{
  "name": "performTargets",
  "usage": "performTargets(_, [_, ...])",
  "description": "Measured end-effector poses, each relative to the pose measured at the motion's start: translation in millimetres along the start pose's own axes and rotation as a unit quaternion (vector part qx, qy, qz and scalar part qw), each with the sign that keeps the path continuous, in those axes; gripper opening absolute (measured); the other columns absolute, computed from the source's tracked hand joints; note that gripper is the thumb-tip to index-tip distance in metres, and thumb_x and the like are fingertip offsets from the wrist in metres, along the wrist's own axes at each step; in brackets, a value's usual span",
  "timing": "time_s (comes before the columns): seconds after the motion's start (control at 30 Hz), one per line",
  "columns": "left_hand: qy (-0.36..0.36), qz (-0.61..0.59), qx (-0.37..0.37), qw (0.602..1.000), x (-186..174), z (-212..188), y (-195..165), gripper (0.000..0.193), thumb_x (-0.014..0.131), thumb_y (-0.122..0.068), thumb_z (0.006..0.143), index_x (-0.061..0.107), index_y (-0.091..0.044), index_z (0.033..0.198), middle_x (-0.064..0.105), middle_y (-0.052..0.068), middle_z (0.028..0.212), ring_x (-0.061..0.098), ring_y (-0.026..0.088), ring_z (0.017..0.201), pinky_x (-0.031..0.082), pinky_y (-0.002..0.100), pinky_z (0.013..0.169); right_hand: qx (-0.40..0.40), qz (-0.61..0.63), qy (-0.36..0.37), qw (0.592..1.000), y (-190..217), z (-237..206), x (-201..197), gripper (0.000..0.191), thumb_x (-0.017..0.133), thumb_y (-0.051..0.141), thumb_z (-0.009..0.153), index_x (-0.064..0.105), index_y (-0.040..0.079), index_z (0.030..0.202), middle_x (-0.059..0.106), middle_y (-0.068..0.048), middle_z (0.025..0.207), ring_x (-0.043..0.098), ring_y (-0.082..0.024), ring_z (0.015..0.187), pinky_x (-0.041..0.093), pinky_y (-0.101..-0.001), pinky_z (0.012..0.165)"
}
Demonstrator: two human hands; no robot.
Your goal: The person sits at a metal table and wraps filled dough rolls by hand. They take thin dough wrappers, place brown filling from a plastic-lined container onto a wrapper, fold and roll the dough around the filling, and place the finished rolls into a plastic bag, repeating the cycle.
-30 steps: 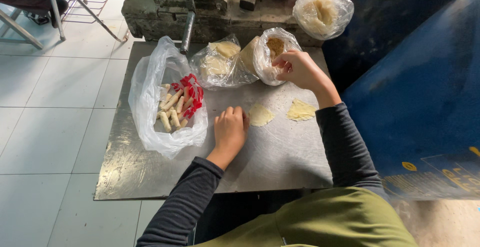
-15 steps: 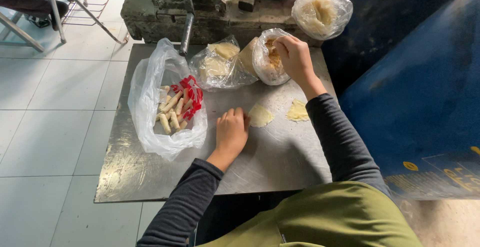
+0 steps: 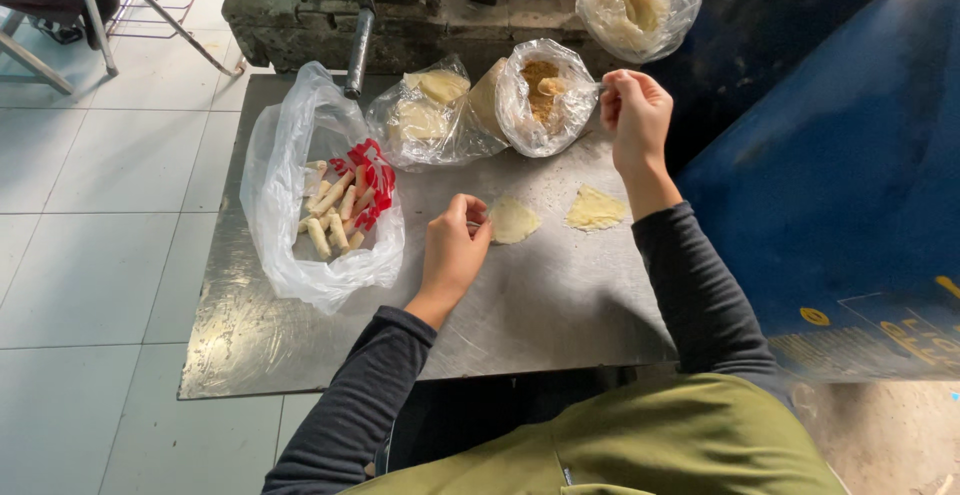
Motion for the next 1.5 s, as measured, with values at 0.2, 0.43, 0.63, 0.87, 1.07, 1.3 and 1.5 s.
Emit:
performTargets(0.2, [0.0, -0.023, -0.018, 1.0, 2, 2, 8, 0.024, 0.074, -0.007, 0.086, 0.064, 0.001, 0.105, 0.075, 0.01, 0.091, 0.076, 0.018, 0.074, 0.06, 0.03, 0.067, 0.101, 0.066, 0.059, 0.991, 0, -67, -21, 0.016, 0.059, 0.006, 0.102, 0.071, 0.0, 0.093, 0.065, -0.004, 0.077, 0.054, -0.008, 0.058, 0.038, -0.0211, 0.049])
performTargets(0.43, [0.014, -0.087, -0.08, 0.993, -1, 3, 16, 0.023, 0.074, -0.008, 0.087, 0.064, 0.001, 0.106, 0.075, 0.01, 0.091, 0.073, 0.016, 0.073, 0.059, 0.031, 0.061, 0.132, -0.054, 0.139, 0.98, -46, -124, -16, 0.02, 0.061, 0.016, 0.105, 0.071, -0.001, 0.103, 0.065, -0.003, 0.08, 0.055, -0.007, 0.065, 0.044, -0.0233, 0.057])
performTargets(0.63, [0.003, -0.067, -0.049, 0.997, -3, 5, 11, 0.025, 0.076, -0.01, 0.086, 0.065, 0.001, 0.106, 0.076, 0.009, 0.091, 0.075, 0.015, 0.075, 0.06, 0.029, 0.064, 0.007, -0.202, 0.203, 0.958, -41, -139, -14, 0.014, 0.058, 0.005, 0.107, 0.073, 0.002, 0.108, 0.068, -0.002, 0.085, 0.061, -0.007, 0.072, 0.052, -0.0238, 0.062])
performTargets(0.87, [0.006, -0.086, -0.067, 0.994, 1, 4, 9, 0.014, 0.063, -0.011, 0.097, 0.065, 0.0, 0.105, 0.077, 0.009, 0.09, 0.077, 0.015, 0.074, 0.061, 0.029, 0.065, -0.175, -0.332, 0.281, 0.883, -10, -166, -11, 0.018, 0.061, -0.008, 0.096, 0.073, -0.001, 0.108, 0.072, -0.006, 0.091, 0.07, -0.011, 0.078, 0.059, -0.0239, 0.071])
performTargets(1.07, [-0.008, 0.002, 0.044, 0.999, 3, 1, -3, 0.011, 0.065, -0.007, 0.093, 0.067, -0.001, 0.103, 0.078, 0.01, 0.089, 0.078, 0.02, 0.08, 0.061, 0.033, 0.069, -0.213, -0.347, 0.255, 0.877, 10, -173, -19, 0.018, 0.061, -0.006, 0.099, 0.072, -0.002, 0.112, 0.071, -0.008, 0.095, 0.069, -0.012, 0.08, 0.058, -0.0243, 0.071])
performTargets(1.3, [0.019, 0.07, 0.079, 0.994, 9, 5, -8, 0.015, 0.072, -0.012, 0.089, 0.067, -0.004, 0.101, 0.077, 0.009, 0.089, 0.076, 0.025, 0.078, 0.059, 0.036, 0.069, -0.353, -0.251, 0.097, 0.896, 46, -112, -4, 0.018, 0.052, 0.0, 0.114, 0.066, 0.002, 0.125, 0.066, -0.005, 0.1, 0.063, -0.008, 0.083, 0.055, -0.0231, 0.073])
performTargets(1.5, [0.022, 0.106, 0.134, 0.985, 10, 5, -8, 0.014, 0.074, -0.014, 0.088, 0.069, -0.006, 0.098, 0.074, 0.01, 0.091, 0.072, 0.03, 0.084, 0.056, 0.041, 0.074, -0.349, -0.461, 0.171, 0.798, 40, -57, 55, 0.04, 0.076, 0.009, 0.097, 0.068, 0.002, 0.135, 0.059, -0.013, 0.103, 0.056, -0.016, 0.077, 0.049, -0.0265, 0.066])
Point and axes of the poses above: each hand's wrist, its own z-axis towards the middle knuckle, its own x-axis out of the palm, y = z × x, the point moved 4 cm from there along z, towards the middle knuckle
